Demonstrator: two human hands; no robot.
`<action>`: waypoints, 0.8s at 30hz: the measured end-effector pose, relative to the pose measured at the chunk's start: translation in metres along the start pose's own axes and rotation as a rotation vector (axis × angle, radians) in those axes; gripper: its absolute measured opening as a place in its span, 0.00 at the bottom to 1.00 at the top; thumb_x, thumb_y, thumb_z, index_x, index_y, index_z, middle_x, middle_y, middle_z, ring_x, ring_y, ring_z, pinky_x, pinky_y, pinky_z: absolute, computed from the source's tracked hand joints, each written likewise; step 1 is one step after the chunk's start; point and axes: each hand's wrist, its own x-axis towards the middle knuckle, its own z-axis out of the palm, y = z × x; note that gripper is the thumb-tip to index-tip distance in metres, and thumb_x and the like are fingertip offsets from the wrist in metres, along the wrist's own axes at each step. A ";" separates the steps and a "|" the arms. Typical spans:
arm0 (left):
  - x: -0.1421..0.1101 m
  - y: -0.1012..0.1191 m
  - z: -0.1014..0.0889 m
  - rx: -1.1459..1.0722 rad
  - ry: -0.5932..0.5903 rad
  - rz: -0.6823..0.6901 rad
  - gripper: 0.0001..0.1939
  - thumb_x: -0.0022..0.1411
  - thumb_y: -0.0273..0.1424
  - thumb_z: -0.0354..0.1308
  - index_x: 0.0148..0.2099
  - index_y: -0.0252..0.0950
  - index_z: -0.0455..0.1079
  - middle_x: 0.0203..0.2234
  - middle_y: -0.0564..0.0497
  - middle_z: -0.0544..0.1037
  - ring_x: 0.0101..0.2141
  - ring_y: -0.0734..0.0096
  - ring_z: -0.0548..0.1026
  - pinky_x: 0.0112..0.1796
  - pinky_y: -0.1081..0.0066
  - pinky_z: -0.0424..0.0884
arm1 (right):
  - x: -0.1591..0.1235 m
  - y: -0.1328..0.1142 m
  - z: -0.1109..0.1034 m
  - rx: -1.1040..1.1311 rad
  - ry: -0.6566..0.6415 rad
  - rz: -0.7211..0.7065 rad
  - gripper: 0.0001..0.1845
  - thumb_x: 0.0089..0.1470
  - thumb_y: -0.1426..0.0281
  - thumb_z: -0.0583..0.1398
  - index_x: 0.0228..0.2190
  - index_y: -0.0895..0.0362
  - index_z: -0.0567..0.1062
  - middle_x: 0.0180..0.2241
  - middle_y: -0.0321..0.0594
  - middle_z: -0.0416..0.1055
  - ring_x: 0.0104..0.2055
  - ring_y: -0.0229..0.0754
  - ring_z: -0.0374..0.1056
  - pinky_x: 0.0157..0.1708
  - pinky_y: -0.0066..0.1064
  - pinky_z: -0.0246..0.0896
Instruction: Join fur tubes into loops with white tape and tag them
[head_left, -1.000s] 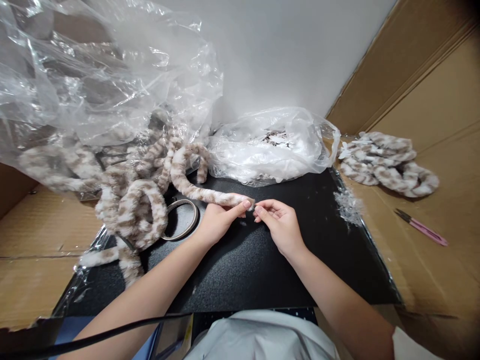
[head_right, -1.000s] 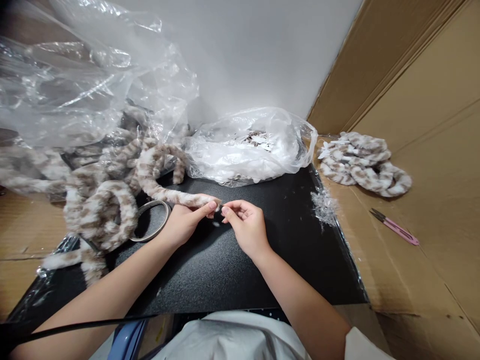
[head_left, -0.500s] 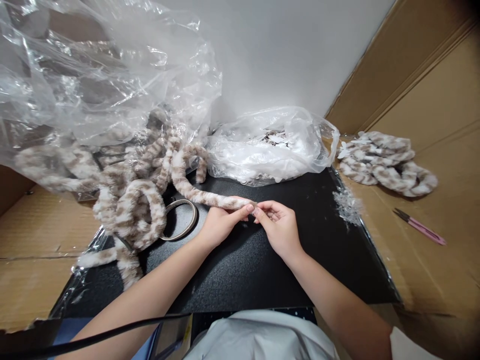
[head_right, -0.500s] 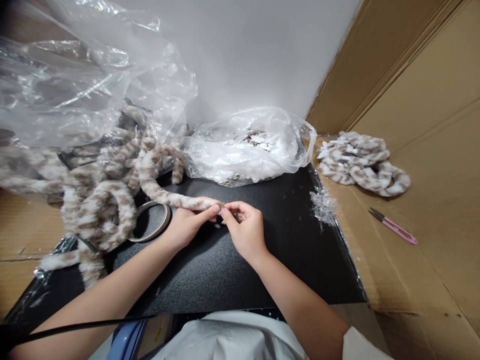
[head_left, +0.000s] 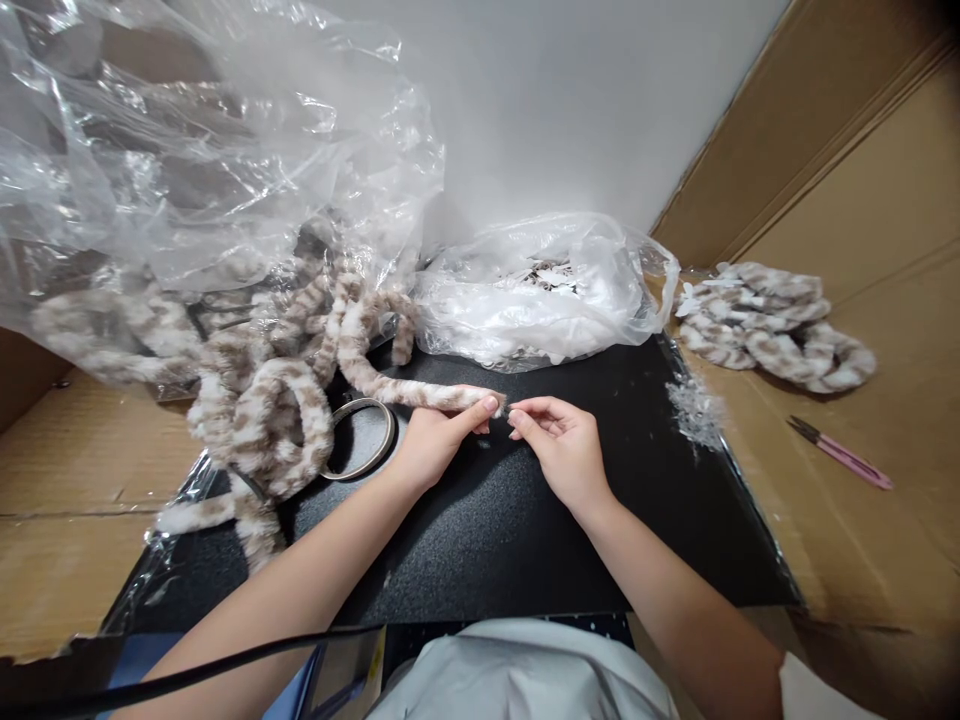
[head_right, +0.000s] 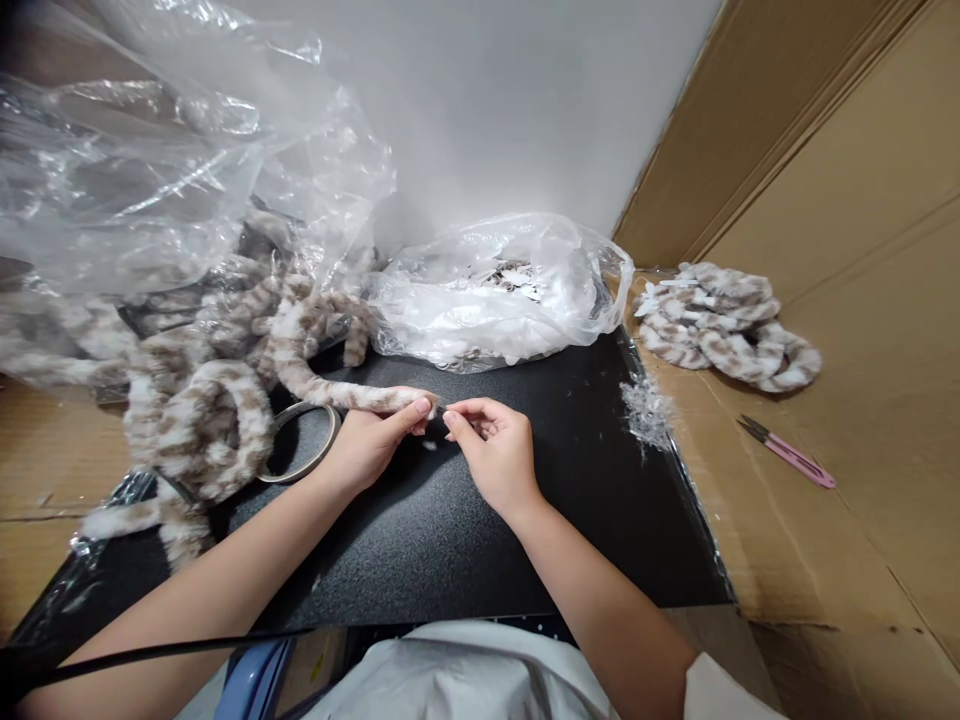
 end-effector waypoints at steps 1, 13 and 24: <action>0.000 0.000 0.000 0.010 -0.001 -0.003 0.10 0.54 0.37 0.66 0.33 0.34 0.77 0.21 0.55 0.72 0.26 0.76 0.68 0.31 0.75 0.63 | 0.000 0.000 0.000 0.003 0.002 -0.002 0.09 0.44 0.64 0.67 0.26 0.58 0.78 0.25 0.38 0.76 0.25 0.39 0.72 0.28 0.31 0.71; -0.002 -0.006 0.004 -0.006 -0.042 -0.038 0.12 0.52 0.38 0.67 0.34 0.33 0.77 0.23 0.53 0.75 0.26 0.75 0.69 0.30 0.74 0.65 | -0.002 -0.001 0.002 0.019 0.013 -0.018 0.08 0.45 0.65 0.67 0.26 0.57 0.77 0.25 0.38 0.76 0.26 0.38 0.72 0.29 0.31 0.72; -0.003 -0.005 0.007 -0.090 -0.065 -0.036 0.10 0.53 0.36 0.67 0.34 0.34 0.78 0.23 0.54 0.74 0.26 0.77 0.68 0.30 0.76 0.65 | -0.002 0.003 0.002 -0.017 -0.001 -0.080 0.04 0.48 0.68 0.65 0.27 0.57 0.78 0.27 0.37 0.76 0.29 0.39 0.72 0.31 0.30 0.71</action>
